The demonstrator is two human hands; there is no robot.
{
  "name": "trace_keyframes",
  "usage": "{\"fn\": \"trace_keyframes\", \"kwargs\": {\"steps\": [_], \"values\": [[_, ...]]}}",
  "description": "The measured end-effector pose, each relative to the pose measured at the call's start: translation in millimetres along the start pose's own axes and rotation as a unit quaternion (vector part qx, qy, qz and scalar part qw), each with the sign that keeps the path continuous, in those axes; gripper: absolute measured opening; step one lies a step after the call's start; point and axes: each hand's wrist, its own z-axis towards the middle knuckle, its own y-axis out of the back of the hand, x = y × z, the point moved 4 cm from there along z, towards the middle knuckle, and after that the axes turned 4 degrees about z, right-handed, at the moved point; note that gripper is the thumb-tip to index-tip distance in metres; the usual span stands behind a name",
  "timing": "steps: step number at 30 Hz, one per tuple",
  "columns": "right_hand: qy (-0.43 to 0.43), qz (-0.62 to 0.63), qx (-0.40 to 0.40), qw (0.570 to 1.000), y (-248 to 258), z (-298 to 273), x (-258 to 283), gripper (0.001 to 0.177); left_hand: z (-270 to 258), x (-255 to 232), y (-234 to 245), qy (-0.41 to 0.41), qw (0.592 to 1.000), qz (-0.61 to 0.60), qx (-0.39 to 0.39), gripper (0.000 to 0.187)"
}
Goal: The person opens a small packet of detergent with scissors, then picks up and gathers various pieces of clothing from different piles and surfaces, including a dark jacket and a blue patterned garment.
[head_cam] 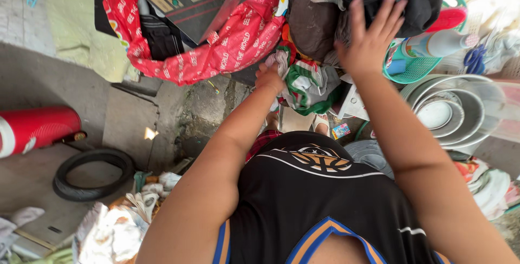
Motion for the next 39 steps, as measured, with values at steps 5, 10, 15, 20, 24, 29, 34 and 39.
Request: {"fn": "trace_keyframes", "kwargs": {"steps": [5, 10, 15, 20, 24, 29, 34, 39], "values": [[-0.235, 0.042, 0.04, 0.97, -50.5, 46.4, -71.0, 0.109, 60.9, 17.2, -27.2, -0.177, 0.961, -0.205, -0.06, 0.102], [-0.204, 0.382, -0.191, 0.881, -98.5, 62.4, -197.0, 0.03, 50.0, 20.3, -21.7, -0.32, 0.905, -0.264, -0.092, 0.105], [-0.359, 0.633, -0.265, 0.632, -72.9, 50.2, -291.2, 0.026, 33.0, 22.6, 8.8, -0.216, 0.967, -0.122, -0.048, 0.111], [-0.359, 0.696, -0.273, 0.559, -43.1, 42.3, -254.7, 0.038, 26.5, 20.9, 23.0, -0.161, 0.981, -0.086, -0.065, 0.119], [-0.305, 0.593, -0.261, 0.698, -19.7, 37.1, -186.2, 0.029, 22.1, 26.7, 25.6, -0.111, 0.984, -0.103, -0.094, 0.126], [-0.166, 0.623, -0.215, 0.733, -15.9, 17.0, -126.7, 0.024, 15.6, 24.0, 21.2, -0.153, 0.972, -0.121, -0.128, 0.141], [-0.187, 0.591, -0.16, 0.768, 3.8, -15.2, -72.2, 0.026, -13.1, 12.8, 23.6, -0.14, 0.969, -0.103, -0.177, 0.12], [-0.17, 0.746, -0.033, 0.643, 55.0, -17.7, -39.7, 0.033, -52.6, -48.2, 44.6, -0.365, 0.867, -0.32, -0.11, 0.124]]}}
